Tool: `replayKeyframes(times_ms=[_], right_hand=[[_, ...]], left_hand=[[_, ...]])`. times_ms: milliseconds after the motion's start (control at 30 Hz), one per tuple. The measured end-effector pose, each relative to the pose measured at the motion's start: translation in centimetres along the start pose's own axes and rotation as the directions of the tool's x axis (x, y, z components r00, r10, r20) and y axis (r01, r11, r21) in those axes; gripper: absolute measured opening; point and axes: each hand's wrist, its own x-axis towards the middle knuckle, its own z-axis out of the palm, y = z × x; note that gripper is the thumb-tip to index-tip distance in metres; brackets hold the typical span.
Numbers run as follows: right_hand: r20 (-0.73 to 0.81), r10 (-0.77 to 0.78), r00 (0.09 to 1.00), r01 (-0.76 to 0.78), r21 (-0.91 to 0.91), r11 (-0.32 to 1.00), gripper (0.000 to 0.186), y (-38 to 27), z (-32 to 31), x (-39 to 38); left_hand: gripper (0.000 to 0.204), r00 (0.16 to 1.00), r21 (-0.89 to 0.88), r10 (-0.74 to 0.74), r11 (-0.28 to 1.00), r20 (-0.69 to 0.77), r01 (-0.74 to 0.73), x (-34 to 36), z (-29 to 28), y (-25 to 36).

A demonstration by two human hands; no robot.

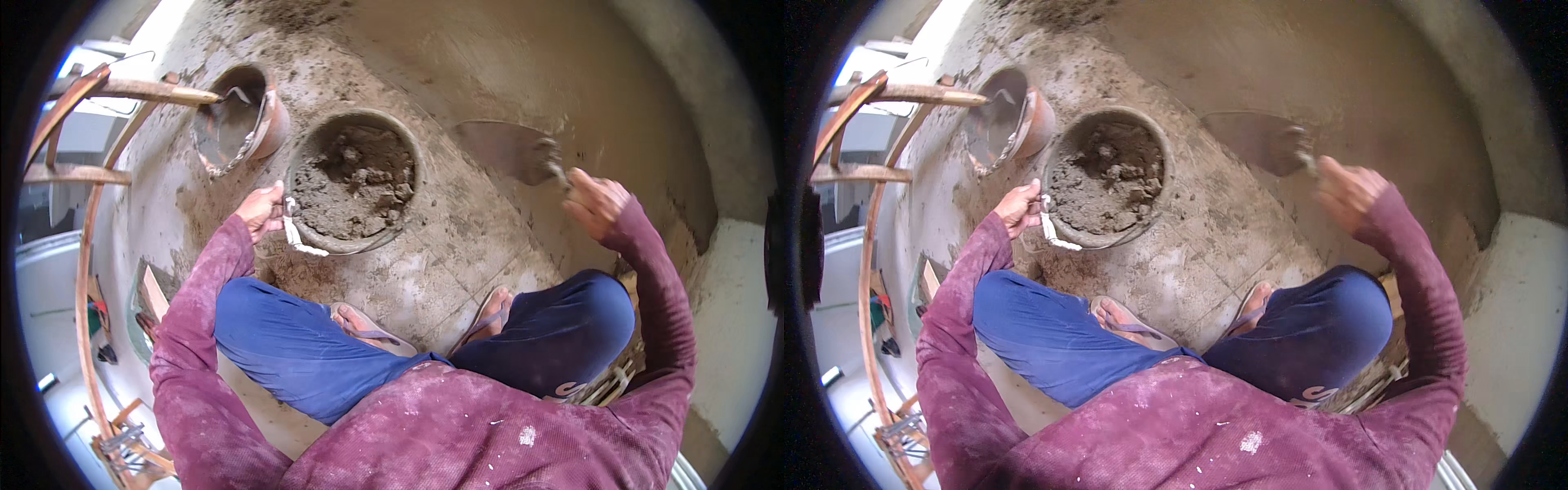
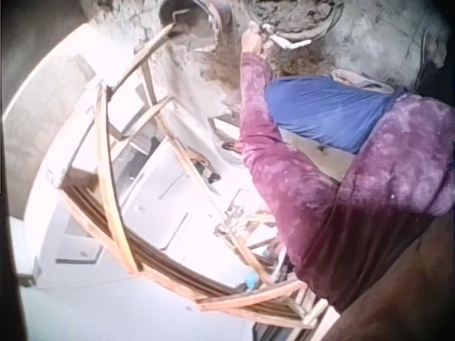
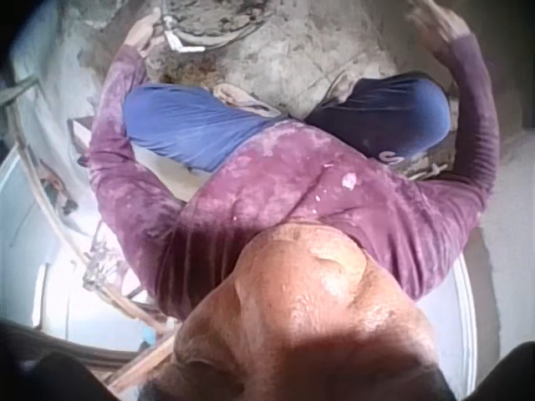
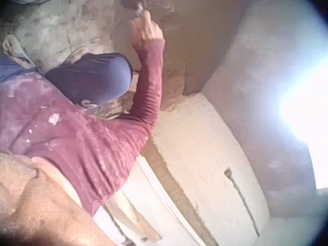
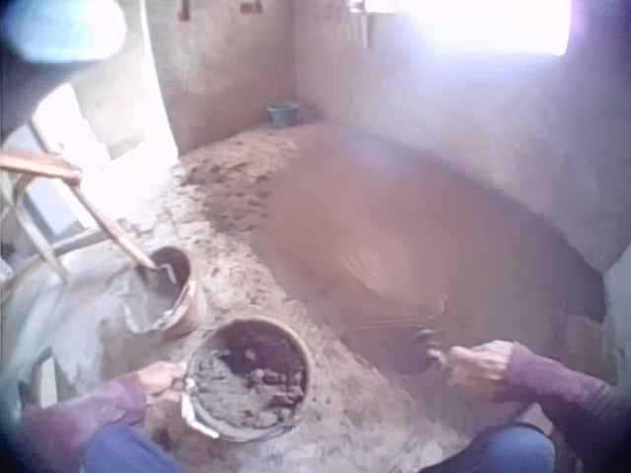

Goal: The person applies plaster to a wall using a trowel and then smooths the surface with a wooden float.

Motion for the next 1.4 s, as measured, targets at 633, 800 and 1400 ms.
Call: replayKeyframes(times_ms=[633,800,1400], right_hand=[[0.327,-0.165,0.931,0.086,0.243,0.966,0.033,-7.3,9.9,9.2],[0.624,0.088,0.776,-0.394,0.371,0.841,0.027,-11.3,7.6,10.7],[0.308,-0.201,0.930,0.043,0.451,0.891,0.018,-7.9,11.5,10.7]], left_hand=[[0.058,0.901,0.077,0.325,0.930,0.287,-0.360,-2.3,4.8,2.5],[0.057,0.904,0.033,0.310,0.942,0.295,-0.334,-2.3,4.3,2.0],[0.055,0.896,0.097,0.354,0.916,0.268,-0.390,-3.6,6.6,4.5]])
